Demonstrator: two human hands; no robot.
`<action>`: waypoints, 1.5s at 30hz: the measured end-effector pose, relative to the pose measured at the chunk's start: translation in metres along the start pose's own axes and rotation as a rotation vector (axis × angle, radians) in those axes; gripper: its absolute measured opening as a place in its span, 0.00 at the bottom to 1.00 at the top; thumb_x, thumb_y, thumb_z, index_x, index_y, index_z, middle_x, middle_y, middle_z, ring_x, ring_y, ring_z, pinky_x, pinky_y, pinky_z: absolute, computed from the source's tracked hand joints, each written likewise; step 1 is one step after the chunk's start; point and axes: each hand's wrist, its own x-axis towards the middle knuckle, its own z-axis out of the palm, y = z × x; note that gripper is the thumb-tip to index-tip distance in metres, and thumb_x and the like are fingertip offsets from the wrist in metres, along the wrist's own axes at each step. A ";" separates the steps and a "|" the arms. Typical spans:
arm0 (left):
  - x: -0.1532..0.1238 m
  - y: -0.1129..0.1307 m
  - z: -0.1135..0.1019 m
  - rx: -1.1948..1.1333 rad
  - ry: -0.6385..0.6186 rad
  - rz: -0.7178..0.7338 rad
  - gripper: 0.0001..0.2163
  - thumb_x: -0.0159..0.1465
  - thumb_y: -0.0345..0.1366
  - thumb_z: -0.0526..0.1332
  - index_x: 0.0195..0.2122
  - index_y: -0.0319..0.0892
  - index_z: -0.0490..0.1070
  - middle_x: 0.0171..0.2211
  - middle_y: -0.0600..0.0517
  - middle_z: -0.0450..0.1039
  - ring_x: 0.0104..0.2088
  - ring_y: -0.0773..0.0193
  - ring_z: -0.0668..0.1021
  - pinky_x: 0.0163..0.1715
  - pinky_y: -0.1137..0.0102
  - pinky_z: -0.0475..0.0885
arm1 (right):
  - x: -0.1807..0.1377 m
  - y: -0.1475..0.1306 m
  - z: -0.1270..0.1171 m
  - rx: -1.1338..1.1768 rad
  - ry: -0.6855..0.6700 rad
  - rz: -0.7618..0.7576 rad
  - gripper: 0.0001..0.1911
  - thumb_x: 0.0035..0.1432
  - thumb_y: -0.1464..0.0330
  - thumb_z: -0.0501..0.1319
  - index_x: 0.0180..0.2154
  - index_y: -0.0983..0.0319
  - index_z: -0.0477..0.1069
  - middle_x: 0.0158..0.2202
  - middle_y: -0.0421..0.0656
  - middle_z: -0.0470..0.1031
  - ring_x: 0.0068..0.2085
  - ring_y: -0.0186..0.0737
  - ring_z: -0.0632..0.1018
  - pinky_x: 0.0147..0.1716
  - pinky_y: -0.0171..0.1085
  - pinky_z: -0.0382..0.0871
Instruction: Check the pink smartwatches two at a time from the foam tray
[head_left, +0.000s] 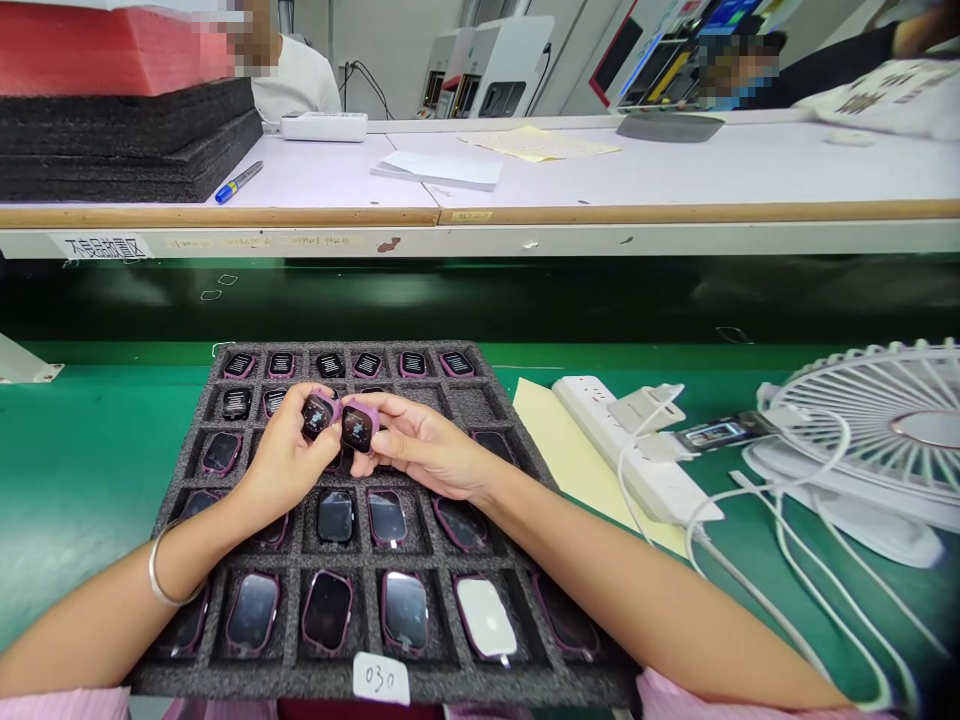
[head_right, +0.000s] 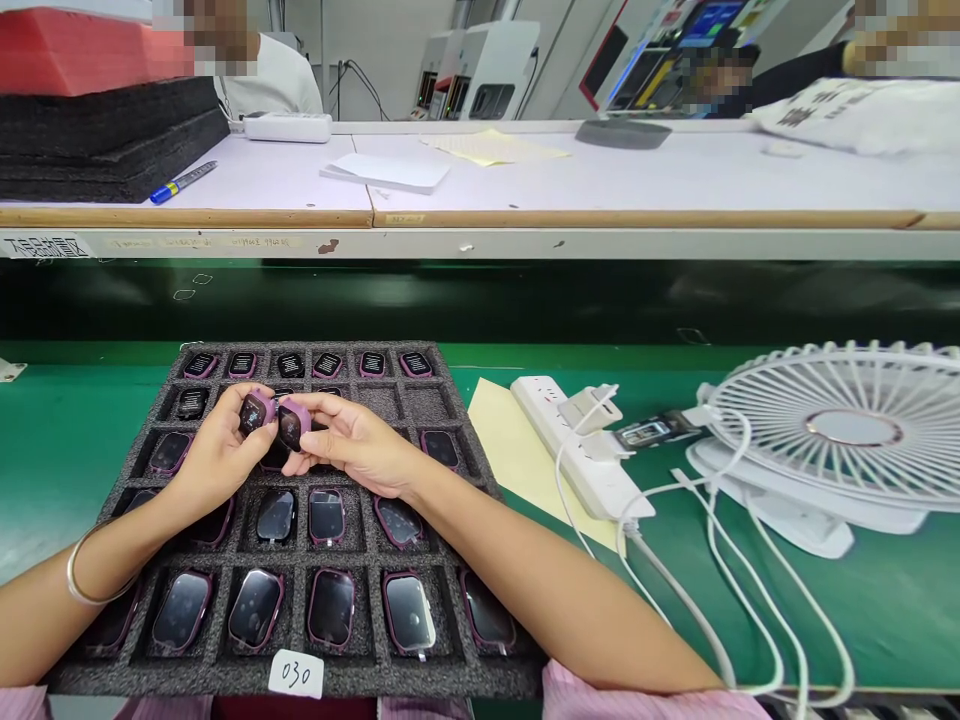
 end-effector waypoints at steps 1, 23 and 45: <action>0.000 0.000 0.000 -0.006 0.004 0.000 0.15 0.59 0.38 0.60 0.47 0.44 0.64 0.42 0.50 0.72 0.44 0.60 0.75 0.44 0.66 0.69 | 0.000 0.000 0.000 0.005 0.000 -0.003 0.29 0.53 0.63 0.74 0.54 0.60 0.69 0.35 0.40 0.81 0.34 0.35 0.83 0.40 0.35 0.76; 0.001 -0.003 0.000 -0.054 -0.017 0.047 0.13 0.59 0.36 0.60 0.45 0.44 0.64 0.43 0.50 0.71 0.45 0.61 0.74 0.49 0.65 0.67 | 0.000 0.001 -0.002 -0.002 -0.012 -0.014 0.27 0.53 0.64 0.74 0.53 0.60 0.70 0.35 0.40 0.82 0.33 0.35 0.83 0.39 0.36 0.75; 0.001 -0.004 -0.001 -0.050 -0.032 0.061 0.14 0.59 0.36 0.60 0.46 0.44 0.64 0.44 0.49 0.71 0.46 0.60 0.74 0.49 0.64 0.68 | -0.001 0.002 -0.002 -0.029 -0.017 -0.016 0.29 0.54 0.62 0.73 0.54 0.61 0.68 0.31 0.39 0.81 0.33 0.35 0.82 0.40 0.36 0.74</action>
